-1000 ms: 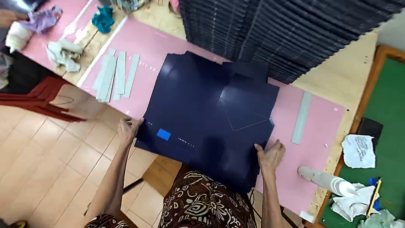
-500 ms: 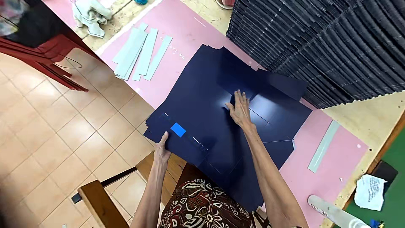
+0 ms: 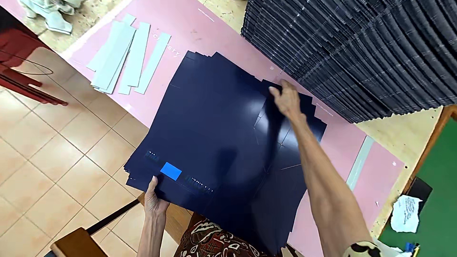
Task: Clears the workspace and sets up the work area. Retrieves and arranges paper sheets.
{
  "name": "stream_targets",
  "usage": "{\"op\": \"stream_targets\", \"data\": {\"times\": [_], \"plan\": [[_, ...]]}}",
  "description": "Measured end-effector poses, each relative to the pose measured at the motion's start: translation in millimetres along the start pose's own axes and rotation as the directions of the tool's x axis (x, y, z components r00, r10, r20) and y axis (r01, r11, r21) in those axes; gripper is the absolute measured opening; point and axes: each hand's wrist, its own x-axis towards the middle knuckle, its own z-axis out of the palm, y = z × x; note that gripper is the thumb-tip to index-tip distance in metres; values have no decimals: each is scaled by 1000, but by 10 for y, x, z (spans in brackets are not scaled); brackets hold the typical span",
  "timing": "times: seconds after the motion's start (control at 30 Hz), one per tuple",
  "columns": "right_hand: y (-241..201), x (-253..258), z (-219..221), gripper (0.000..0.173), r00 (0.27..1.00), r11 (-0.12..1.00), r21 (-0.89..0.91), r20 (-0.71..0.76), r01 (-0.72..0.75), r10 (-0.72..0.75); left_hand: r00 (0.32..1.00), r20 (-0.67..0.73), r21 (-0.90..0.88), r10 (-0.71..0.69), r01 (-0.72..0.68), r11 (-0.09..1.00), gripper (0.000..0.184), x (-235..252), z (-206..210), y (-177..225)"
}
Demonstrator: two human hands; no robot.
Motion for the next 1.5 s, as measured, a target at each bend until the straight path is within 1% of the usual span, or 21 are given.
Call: {"op": "stream_targets", "data": {"times": [0.13, 0.23, 0.33, 0.47, 0.53, 0.63, 0.7, 0.77, 0.83, 0.87, 0.93, 0.97, 1.0, 1.1, 1.17, 1.2, 1.27, 1.33, 1.4, 1.47, 1.5], "plan": [[420, 13, -99, 55, 997, 996, 68, -43, 59, -56, 998, 13, -98, 67, -66, 993, 27, 17, 42, -8], [517, -165, -94, 52, 989, 989, 72, -85, 129, -122, 996, -46, -129, 72, -77, 989, 34, 5, 267, 15], [493, -332, -4, 56, 989, 993, 65, -114, 99, -91, 995, -60, -108, 83, -90, 990, 30, 40, 460, 13], [344, -329, -60, 74, 999, 999, -46, -41, -5, 3, 990, -135, 99, 32, -18, 995, 19, 87, 390, -4], [149, -226, -84, 91, 999, 996, -86, -43, -24, 21, 981, -191, 177, 47, -12, 984, 35, 92, 359, -12], [-548, -34, 121, 99, 971, 970, -49, 7, 240, -240, 958, -212, 260, 190, -133, 956, 49, 26, 408, -1], [-1300, 27, 338, 95, 853, 864, 51, 140, 500, -502, 943, -175, 308, 284, -222, 925, 54, -39, 434, 28], [-2107, 25, 591, 94, 642, 699, 128, 307, 703, -702, 914, -143, 325, 381, -320, 890, 50, -113, 462, 66], [-2788, -24, 782, 85, 443, 549, 154, 433, 822, -785, 885, -100, 317, 454, -404, 858, 47, -187, 488, 103], [-3035, -73, 793, 74, 373, 495, 148, 485, 856, -791, 870, -82, 313, 486, -441, 841, 46, -230, 503, 115], [-3453, -280, 403, 45, 313, 444, -7, 719, 896, -620, 838, -58, 320, 543, -500, 805, 45, -302, 513, 125], [-3699, -389, 150, 38, 306, 353, -158, 856, 922, -417, 823, -57, 331, 565, -518, 788, 46, -339, 511, 127], [-3638, -337, 257, 27, 241, 284, -83, 777, 955, -582, 808, -48, 346, 587, -538, 769, 48, -374, 500, 125], [-3758, -358, 433, 24, 208, 211, -98, 776, 972, -596, 798, -4, 269, 602, -579, 770, 54, -451, 393, 94], [-3783, -343, 438, 22, 197, 209, -88, 781, 974, -593, 886, 92, 60, 454, -460, 886, 52, -491, 244, 73], [-3772, -318, 432, 22, 201, 212, -87, 768, 973, -608, 930, 178, -67, 322, -315, 947, 54, -499, 182, 63], [-3795, -238, 342, 23, 242, 238, -113, 736, 965, -632, 953, 297, -230, 52, 19, 973, 82, -467, 146, -26], [-3885, -122, 246, 22, 318, 305, -147, 692, 941, -648, 939, 297, -239, -172, 248, 939, 92, -450, 171, -237], [-4053, 162, 362, 26, 361, 348, -141, 595, 927, -718, 920, 242, -259, -307, 366, 894, 85, -461, 138, -521], [-4381, 771, 905, 38, 326, 291, -146, 411, 945, -851, 903, 171, -331, -395, 430, 840, 69, -443, -111, -842], [-4591, 1079, 1179, 45, 315, 276, -161, 326, 948, -891, 890, 208, -365, -407, 456, 811, 63, -382, -356, -1010]]}}
